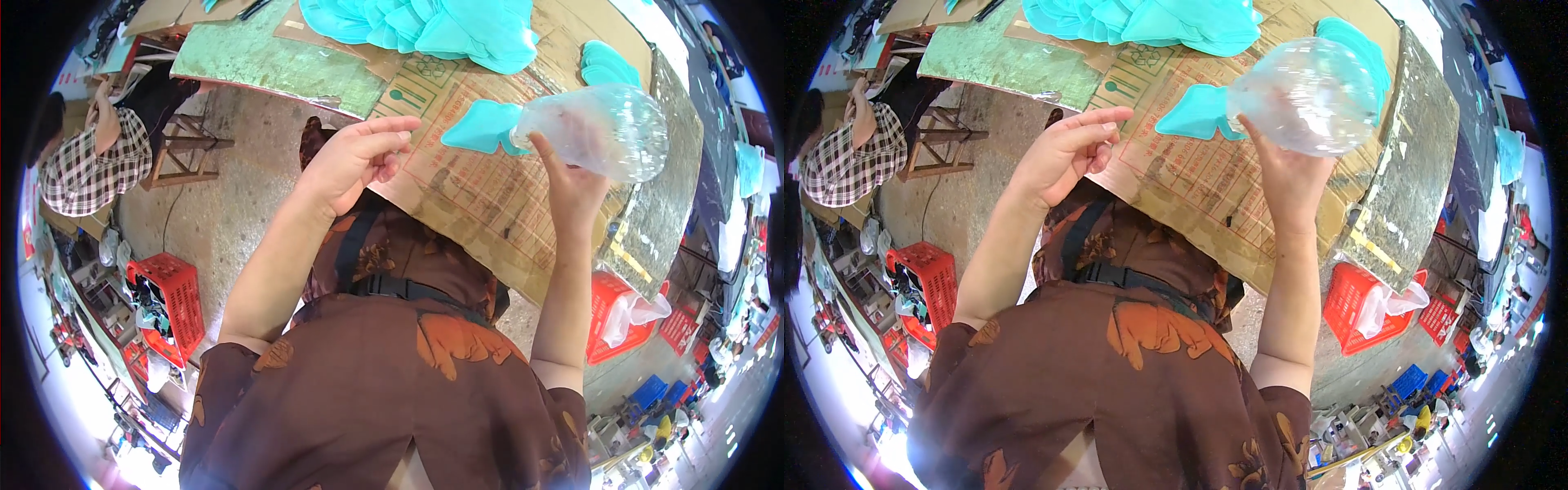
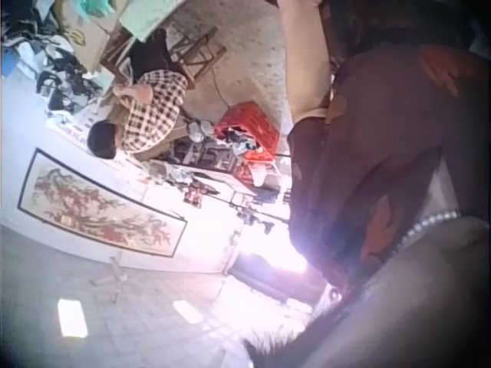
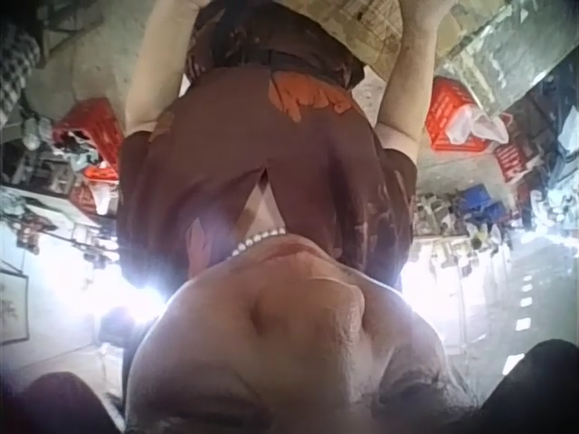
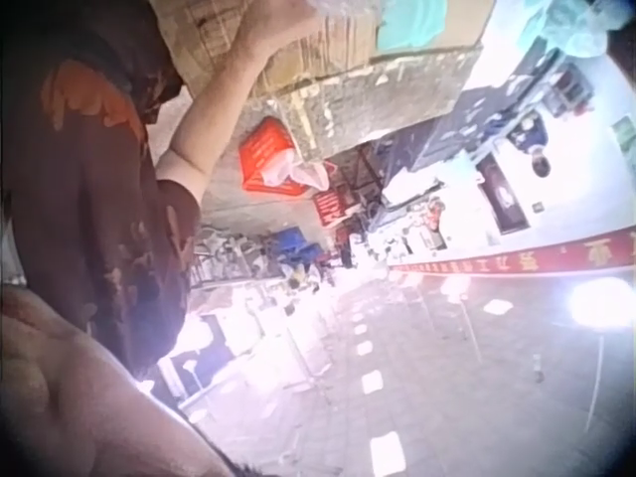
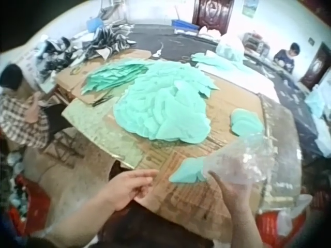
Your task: The recorder applies adhesive from a plastic bottle to the edges of green shoe upper components and folds the edges to finish them.
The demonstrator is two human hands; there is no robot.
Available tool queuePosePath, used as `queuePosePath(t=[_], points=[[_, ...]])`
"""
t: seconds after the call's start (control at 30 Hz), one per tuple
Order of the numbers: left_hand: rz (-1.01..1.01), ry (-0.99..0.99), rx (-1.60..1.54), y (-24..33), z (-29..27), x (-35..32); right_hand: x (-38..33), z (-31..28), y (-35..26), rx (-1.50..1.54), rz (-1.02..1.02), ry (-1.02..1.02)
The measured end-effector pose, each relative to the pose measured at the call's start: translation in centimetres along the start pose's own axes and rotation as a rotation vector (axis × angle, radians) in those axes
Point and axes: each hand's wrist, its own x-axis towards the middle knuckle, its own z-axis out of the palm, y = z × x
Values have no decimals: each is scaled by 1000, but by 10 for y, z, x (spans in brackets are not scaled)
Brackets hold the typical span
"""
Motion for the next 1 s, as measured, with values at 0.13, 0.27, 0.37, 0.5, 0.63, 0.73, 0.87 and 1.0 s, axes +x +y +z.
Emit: queuePosePath(t=[0.13,0.27,0.37,0.5,0.63,0.73,0.87,1.0], points=[[-30,19,6,-7,6,4,-3,12,-24,-246,-244,-64],[-30,17,17,-5,9,-2,11,25,-24,-253,-103,-97],[-18,7,13,-4,7,-5,26,30,-25,-177,-12,-3],[-42,31,-8,-9,4,-3,23,46,-39,-258,-177,-125],[-34,2,4,-5,8,-5,45,41,-26,-189,-6,-85],[-62,7,22,-4,11,-1,41,44,-24,-130,0,-50],[-97,33,103,-4,18,0,20,54,-37,-267,-218,-173],[-104,61,165,1,31,-6,42,18,-23,-263,231,-41]])
